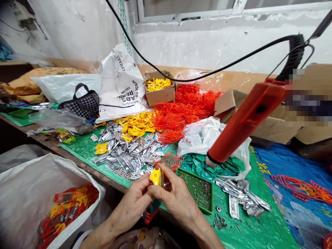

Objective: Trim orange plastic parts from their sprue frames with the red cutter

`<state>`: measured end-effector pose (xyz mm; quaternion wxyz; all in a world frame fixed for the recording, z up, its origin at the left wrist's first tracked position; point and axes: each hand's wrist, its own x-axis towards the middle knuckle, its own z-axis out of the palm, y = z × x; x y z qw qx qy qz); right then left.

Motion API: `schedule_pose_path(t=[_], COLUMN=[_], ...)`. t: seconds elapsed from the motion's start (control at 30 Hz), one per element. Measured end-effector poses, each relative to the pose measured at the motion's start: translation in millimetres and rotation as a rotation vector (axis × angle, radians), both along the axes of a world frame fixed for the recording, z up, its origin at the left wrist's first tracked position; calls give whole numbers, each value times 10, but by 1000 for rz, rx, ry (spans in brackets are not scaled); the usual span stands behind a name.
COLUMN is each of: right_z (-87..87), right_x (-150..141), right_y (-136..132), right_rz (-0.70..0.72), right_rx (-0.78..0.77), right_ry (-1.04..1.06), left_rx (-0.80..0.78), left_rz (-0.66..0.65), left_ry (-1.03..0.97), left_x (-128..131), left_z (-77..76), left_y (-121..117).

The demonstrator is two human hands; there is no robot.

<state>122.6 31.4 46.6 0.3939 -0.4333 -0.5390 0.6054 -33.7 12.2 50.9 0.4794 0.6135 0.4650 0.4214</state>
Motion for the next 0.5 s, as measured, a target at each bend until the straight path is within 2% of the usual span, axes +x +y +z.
schedule_pose_path(t=[0.1, 0.17, 0.23, 0.37, 0.43, 0.5], right_z=[-20, -54, -125, -363, -467, -527], right_x=[30, 78, 134, 220, 245, 261], right_y=[-20, -27, -53, -173, -244, -305], right_rz=[11, 36, 38, -75, -144, -185], right_rx=[-39, -88, -125, -101, -73, -38], right_ry=[57, 173, 312, 533, 595, 628], left_rx=[-14, -16, 55, 389, 586, 715], left_rz=[-95, -160, -140, -41, -49, -77], left_ry=[0, -1, 56, 246, 328, 397], left_x=[27, 39, 44, 46, 56, 77], left_z=[-22, -65, -138, -311, -359, -373], left_y=[-40, -76, -106, -140, -154, -170])
